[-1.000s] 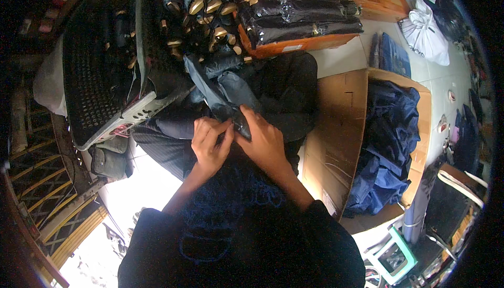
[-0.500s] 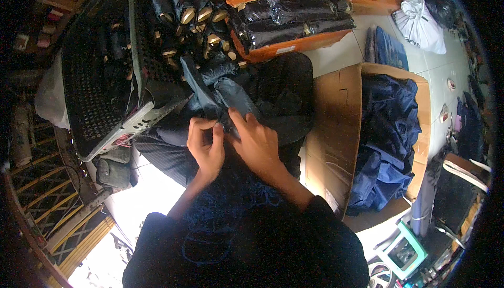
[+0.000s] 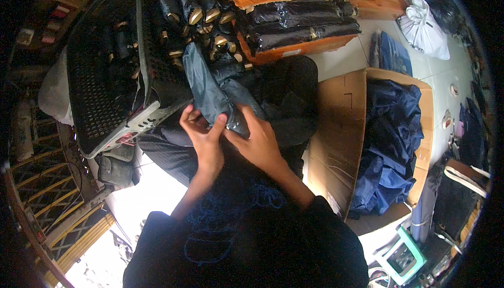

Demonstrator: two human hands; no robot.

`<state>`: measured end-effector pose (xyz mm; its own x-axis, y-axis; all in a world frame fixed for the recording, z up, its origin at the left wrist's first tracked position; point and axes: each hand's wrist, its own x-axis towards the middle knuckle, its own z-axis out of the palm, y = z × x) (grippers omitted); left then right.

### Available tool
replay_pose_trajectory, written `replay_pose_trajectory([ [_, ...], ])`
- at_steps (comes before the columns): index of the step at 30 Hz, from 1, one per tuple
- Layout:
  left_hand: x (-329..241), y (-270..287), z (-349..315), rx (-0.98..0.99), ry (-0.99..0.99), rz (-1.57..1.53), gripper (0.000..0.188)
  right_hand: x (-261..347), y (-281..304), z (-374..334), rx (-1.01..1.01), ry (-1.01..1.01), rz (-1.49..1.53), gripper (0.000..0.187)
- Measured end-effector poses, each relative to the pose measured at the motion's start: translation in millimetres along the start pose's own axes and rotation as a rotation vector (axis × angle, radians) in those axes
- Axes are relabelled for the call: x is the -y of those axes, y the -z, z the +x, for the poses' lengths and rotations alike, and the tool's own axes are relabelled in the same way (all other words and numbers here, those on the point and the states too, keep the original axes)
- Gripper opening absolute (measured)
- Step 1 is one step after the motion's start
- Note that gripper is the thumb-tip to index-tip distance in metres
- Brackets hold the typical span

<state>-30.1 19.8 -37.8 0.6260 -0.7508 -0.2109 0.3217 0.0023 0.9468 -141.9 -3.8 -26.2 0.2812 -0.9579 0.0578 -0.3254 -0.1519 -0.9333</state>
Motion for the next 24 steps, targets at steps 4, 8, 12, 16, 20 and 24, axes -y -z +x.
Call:
replay_pose_trajectory([
  [4,-15.8,12.1,15.9,0.457,0.449,-0.298,0.052,10.4,8.4,4.6,0.123,-0.078,0.153,0.059],
  [8,-15.7,7.2,4.0,0.37,0.325,-0.146,0.047,-1.4,3.2,2.3,0.102,-0.142,0.285,0.062],
  [12,-13.9,8.9,7.8,0.313,0.362,-0.378,0.042,-2.6,2.2,0.9,0.125,-0.214,0.333,0.063],
  [16,-7.6,10.0,3.9,0.257,0.317,-0.122,0.04,3.0,-0.4,0.1,0.119,-0.249,0.315,0.061],
  [20,-9.8,11.3,-1.5,0.305,0.333,-0.1,0.04,0.5,-4.2,-3.1,0.059,-0.24,0.352,0.059],
  [24,-8.2,9.8,-9.1,0.366,0.287,-0.047,0.039,-9.3,-7.4,-4.8,0.017,-0.241,0.386,0.055],
])
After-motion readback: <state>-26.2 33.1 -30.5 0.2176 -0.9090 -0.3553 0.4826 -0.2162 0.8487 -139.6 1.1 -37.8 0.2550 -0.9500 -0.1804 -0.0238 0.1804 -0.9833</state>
